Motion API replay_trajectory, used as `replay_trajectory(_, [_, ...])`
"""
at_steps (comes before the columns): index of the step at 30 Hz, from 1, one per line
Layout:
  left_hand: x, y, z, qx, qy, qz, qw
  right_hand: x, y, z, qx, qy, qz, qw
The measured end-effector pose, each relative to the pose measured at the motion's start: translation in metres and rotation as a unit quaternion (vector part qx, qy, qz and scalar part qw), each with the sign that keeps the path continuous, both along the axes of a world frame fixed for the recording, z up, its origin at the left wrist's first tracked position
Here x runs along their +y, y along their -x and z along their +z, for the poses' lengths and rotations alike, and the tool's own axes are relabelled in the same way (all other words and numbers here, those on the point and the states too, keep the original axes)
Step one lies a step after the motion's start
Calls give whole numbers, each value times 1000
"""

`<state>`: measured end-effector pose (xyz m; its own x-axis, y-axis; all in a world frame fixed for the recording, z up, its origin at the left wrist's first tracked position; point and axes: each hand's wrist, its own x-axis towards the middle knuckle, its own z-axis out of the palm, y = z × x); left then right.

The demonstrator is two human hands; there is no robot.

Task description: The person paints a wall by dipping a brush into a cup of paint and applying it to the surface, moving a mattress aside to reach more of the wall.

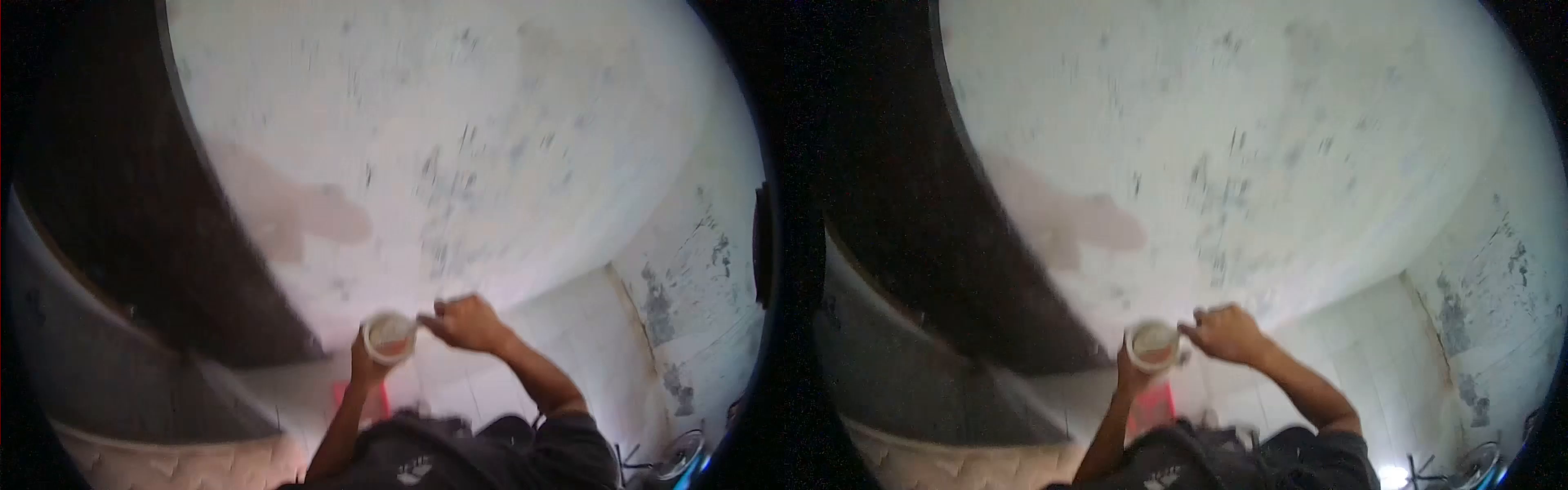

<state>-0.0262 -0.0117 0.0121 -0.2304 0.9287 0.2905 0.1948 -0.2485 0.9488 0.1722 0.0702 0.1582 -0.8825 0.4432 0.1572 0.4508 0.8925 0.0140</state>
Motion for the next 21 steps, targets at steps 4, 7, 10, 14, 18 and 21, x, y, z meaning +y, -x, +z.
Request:
replay_trajectory(4, [0,-15,48,-166,1,-41,985,30,-24,30,37,52,-25,998])
replay_trajectory(7, [26,2,6,1,-99,13,995,58,-38,51,60,66,-47,995])
replay_trajectory(10, [39,11,12,-44,-90,7,995,79,-46,107,146,10,-35,989])
replay_trajectory(14, [40,19,38,-6,-124,27,992,116,-42,201,130,-209,-128,961])
replay_trajectory(18, [39,17,29,-40,-109,30,993,142,-17,315,134,-370,-249,885])
replay_trajectory(21, [37,16,26,-25,-95,33,995,135,14,387,174,-456,-316,814])
